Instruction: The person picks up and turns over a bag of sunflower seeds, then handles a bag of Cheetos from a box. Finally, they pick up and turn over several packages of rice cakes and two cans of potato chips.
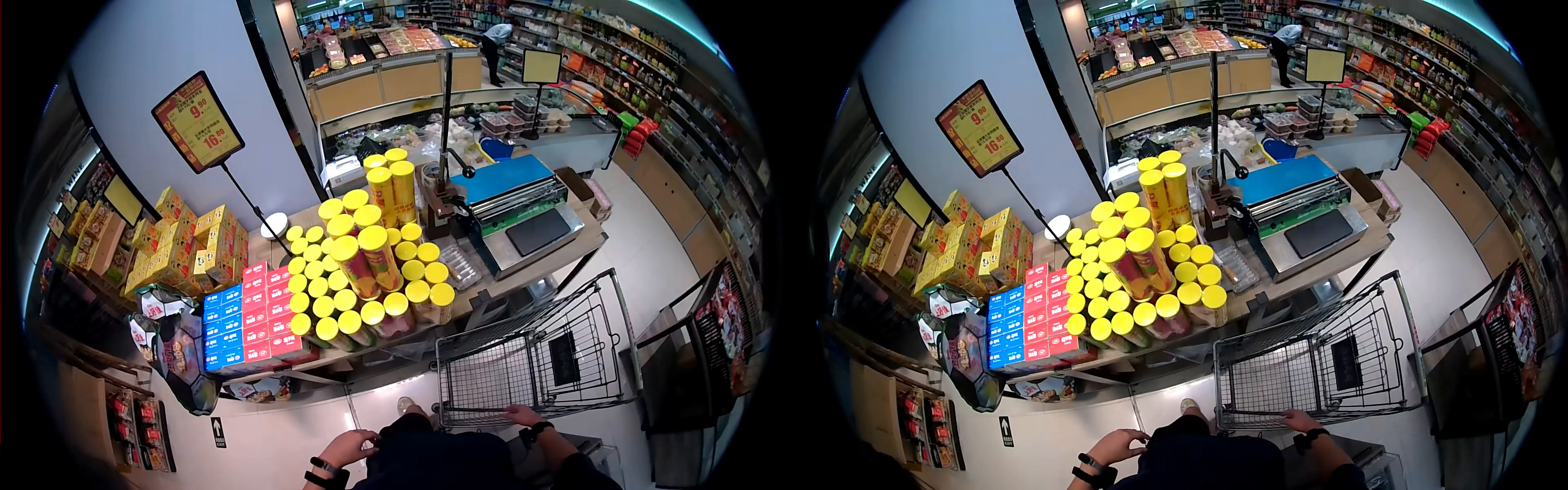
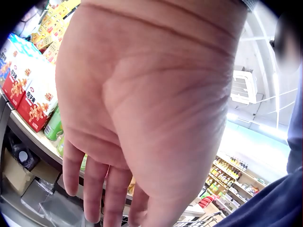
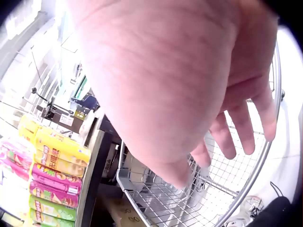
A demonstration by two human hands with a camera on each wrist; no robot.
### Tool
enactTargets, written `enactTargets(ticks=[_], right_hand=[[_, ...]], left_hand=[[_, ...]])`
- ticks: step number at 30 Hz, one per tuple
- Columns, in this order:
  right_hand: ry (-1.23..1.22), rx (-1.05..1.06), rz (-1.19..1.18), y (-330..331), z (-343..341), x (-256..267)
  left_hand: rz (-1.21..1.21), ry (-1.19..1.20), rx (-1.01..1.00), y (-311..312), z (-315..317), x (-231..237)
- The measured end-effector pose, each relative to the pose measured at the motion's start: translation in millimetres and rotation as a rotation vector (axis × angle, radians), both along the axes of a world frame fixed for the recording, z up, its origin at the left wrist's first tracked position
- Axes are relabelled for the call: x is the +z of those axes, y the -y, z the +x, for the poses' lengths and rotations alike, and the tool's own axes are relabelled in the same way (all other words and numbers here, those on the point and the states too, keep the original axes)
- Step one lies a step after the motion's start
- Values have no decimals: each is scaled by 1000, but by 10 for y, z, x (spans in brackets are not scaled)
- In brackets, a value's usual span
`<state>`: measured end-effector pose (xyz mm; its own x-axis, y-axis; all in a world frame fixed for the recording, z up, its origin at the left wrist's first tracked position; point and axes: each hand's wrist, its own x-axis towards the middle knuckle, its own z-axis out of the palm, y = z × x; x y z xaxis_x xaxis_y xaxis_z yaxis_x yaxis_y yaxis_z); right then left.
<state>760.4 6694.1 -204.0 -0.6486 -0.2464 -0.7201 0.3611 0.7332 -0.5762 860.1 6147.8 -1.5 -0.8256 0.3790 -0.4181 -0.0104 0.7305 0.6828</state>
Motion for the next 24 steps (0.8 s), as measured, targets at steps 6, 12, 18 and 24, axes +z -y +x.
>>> enactTargets(ticks=[6, 12, 18, 24], right_hand=[[-77, 137, -55, -135, -10, 285], [-98, 12, -296, 970, -308, 1490], [60, -480, -1306, 2583, -750, 2543], [-118, -718, -1754, 4070, -1182, 3456]], left_hand=[[-17, -43, 100, 114, 184, 54], [172, -108, 141, 294, 76, 153], [503, -39, 315, 389, -369, 840], [887, 139, 190, 377, -715, 1188]])
